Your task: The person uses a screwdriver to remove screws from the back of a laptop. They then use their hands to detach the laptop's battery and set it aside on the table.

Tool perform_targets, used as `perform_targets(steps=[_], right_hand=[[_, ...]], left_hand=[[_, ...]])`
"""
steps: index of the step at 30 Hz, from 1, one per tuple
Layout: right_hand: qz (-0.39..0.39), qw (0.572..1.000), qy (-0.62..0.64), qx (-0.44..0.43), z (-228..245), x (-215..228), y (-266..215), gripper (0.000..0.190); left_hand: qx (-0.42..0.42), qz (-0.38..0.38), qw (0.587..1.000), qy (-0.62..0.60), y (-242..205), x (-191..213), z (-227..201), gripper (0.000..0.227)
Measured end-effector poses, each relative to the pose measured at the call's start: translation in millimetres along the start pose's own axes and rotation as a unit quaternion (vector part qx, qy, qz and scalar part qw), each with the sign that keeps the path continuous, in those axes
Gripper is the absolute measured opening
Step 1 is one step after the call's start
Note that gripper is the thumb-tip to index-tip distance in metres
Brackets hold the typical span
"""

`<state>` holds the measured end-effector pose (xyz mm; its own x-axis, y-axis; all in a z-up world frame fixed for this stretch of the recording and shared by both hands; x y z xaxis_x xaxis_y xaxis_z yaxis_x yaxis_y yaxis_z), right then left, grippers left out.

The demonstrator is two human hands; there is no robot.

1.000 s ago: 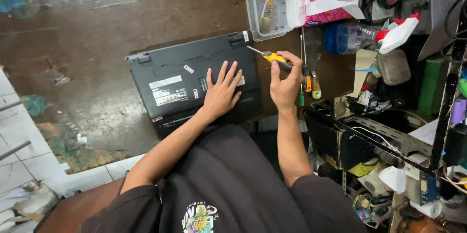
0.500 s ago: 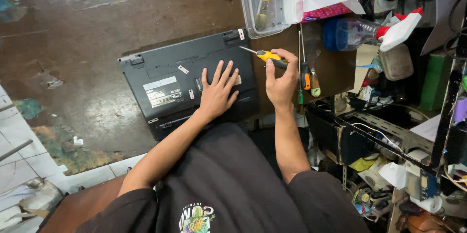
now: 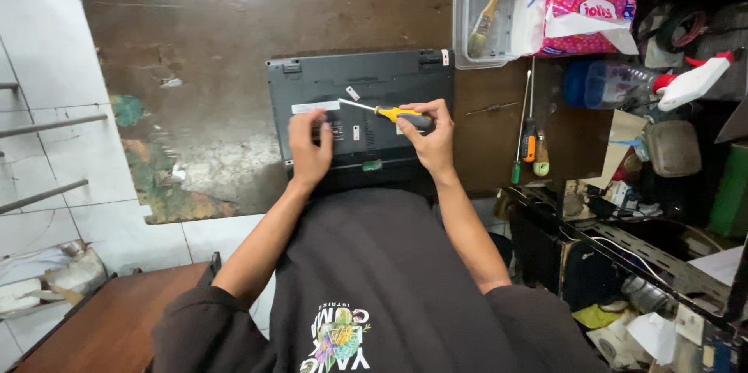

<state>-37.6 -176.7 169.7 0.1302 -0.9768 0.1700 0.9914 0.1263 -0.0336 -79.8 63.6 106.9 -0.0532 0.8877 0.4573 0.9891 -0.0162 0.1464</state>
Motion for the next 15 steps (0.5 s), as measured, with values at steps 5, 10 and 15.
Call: perform_targets(steps=[5, 10, 15], right_hand=[[0.049, 0.999, 0.010, -0.020, -21, -7, -20, 0.036], [0.009, 1.000, 0.007, -0.003, -4, -21, -29, 0.039], [0.021, 0.998, -0.044, 0.051, 40, -54, 2, 0.025]], left_hand=[[0.028, -0.107, 0.993, 0.051, -10, 46, 18, 0.035], [0.135, -0.036, 0.986, 0.088, -24, 51, 46, 0.053], [0.094, -0.040, 0.994, 0.048, -6, 47, 52, 0.061]])
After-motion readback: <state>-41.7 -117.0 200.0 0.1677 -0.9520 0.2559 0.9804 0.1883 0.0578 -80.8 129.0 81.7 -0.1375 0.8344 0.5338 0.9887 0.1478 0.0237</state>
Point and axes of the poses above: each hand's wrist, its own y-axis towards the middle knuckle, its own x-axis out of the back of the hand, z = x × y, the point moved 4 cm from there along y, towards the middle knuckle, and after that the axes turned 10 degrees about z, right-handed, at the moved point
